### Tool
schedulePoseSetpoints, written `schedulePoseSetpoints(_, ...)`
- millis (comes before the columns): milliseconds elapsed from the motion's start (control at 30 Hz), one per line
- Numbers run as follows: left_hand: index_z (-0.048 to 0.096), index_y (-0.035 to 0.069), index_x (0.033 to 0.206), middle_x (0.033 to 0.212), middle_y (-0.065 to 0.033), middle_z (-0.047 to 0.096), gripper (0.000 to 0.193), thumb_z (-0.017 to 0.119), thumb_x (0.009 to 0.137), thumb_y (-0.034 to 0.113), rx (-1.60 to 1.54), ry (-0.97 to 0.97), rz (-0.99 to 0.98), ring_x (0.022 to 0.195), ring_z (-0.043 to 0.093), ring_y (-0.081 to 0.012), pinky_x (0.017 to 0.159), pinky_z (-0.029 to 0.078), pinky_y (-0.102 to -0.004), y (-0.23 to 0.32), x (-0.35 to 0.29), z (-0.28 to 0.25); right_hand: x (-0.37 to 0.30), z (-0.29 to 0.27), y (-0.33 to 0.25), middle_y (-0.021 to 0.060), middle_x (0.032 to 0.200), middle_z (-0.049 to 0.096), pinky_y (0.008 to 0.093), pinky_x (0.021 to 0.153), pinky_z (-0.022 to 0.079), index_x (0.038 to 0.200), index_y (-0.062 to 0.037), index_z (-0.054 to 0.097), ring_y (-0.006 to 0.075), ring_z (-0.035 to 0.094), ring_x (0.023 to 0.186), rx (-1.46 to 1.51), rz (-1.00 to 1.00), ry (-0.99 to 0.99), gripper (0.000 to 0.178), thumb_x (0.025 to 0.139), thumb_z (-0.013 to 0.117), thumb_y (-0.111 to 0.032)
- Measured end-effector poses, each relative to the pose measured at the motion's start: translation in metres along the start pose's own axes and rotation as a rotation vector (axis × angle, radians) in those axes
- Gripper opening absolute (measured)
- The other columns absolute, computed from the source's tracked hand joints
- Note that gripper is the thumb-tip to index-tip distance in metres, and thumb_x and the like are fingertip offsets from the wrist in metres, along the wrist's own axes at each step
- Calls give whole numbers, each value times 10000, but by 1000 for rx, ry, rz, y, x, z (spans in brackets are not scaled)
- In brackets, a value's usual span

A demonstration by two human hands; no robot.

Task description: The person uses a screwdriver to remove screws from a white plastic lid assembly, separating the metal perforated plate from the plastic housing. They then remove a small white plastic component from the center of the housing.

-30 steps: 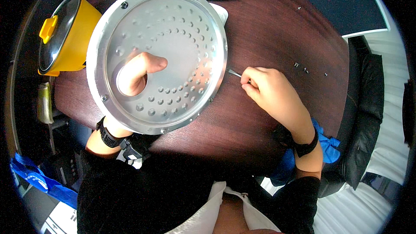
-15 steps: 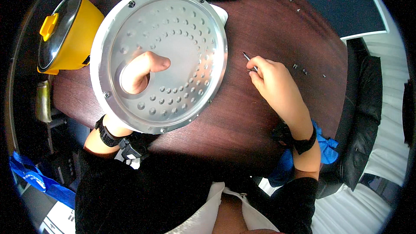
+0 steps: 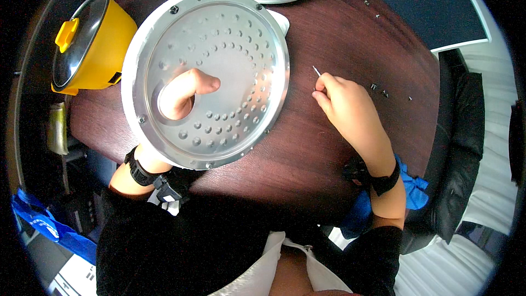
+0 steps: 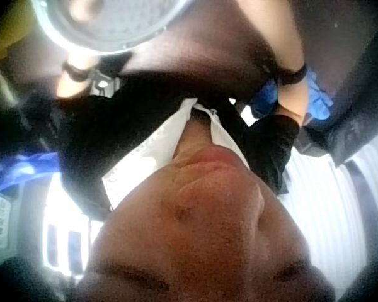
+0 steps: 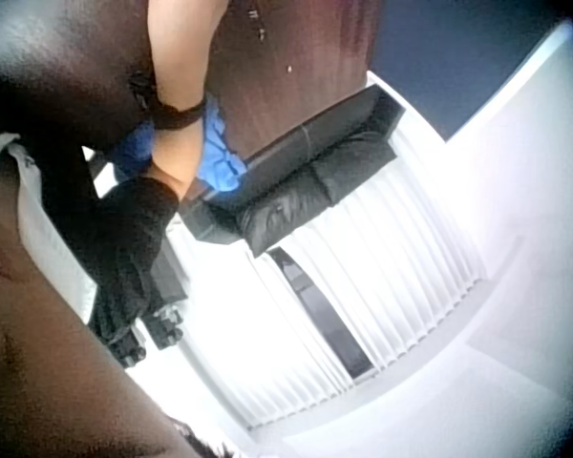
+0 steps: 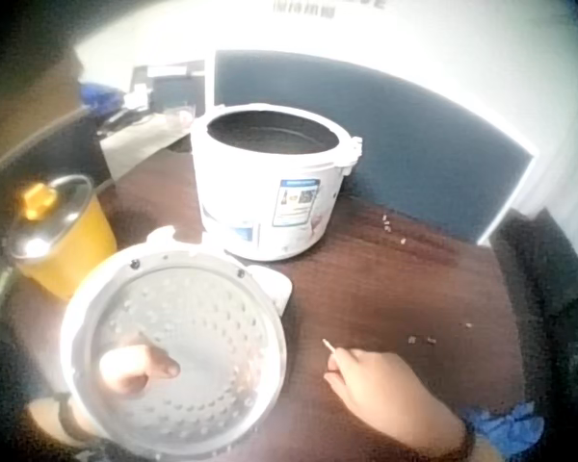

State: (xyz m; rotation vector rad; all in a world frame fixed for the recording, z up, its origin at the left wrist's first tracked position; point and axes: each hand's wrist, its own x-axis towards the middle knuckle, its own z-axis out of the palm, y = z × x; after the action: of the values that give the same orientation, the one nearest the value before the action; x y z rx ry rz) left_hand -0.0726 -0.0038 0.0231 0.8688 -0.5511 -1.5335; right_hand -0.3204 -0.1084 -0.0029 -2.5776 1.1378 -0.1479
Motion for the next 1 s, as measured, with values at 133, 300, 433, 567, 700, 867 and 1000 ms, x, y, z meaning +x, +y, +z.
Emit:
schedulePoseSetpoints(133,510,-35,1120,1045,-171,611,328,484,812,74,19,-1,6,896,621,-193,761,537,-280,1,-1,2,2,1,4,146,758,631,389,576,495,839,-40,554,315,622,661,28,-28,32,114,836,595,-147)
schedulePoseSetpoints(300,511,-33,1123,1048,-168,610,333,494,808,75,41,13,19,901,619,-194,765,535,-282,-1,-3,1,2,-20,-25,79,677,603,277,534,439,835,-21,583,141,562,574,626,116,-87,79,839,611,-95)
schedulePoseSetpoints(433,512,-31,1126,1050,-166,610,338,502,806,77,69,18,38,904,617,-195,768,533,-284,0,-4,2,1,-17,-28,6,657,573,221,525,404,846,-5,589,42,495,585,891,202,-58,92,853,614,-93)
schedulePoseSetpoints(567,513,-29,1128,1052,-164,610,343,509,803,78,99,26,57,908,616,-196,771,531,-286,0,-6,1,1,-12,-23,-19,663,568,211,518,394,846,-5,585,33,482,581,981,178,-73,97,863,605,-98)
schedulePoseSetpoints(700,513,-28,1131,1055,-163,609,348,517,800,79,130,31,75,911,614,-196,774,529,-288,-1,-9,-1,2,-15,-23,-25,662,558,212,490,376,831,-19,584,36,471,547,1054,273,-144,93,870,599,-101)
schedulePoseSetpoints(867,514,-26,1134,1058,-160,609,354,527,797,80,175,18,90,916,612,-197,778,526,-290,-1,-11,-1,2,-8,-21,-6,647,557,235,458,385,836,-19,578,49,481,518,989,220,-53,86,860,609,-96)
schedulePoseSetpoints(1000,515,-24,1137,1060,-158,608,359,535,794,81,240,-1,101,919,611,-198,781,524,-292,-1,-13,-2,0,-10,-32,68,655,579,276,490,433,842,-31,573,117,549,532,715,199,108,77,826,631,-78)
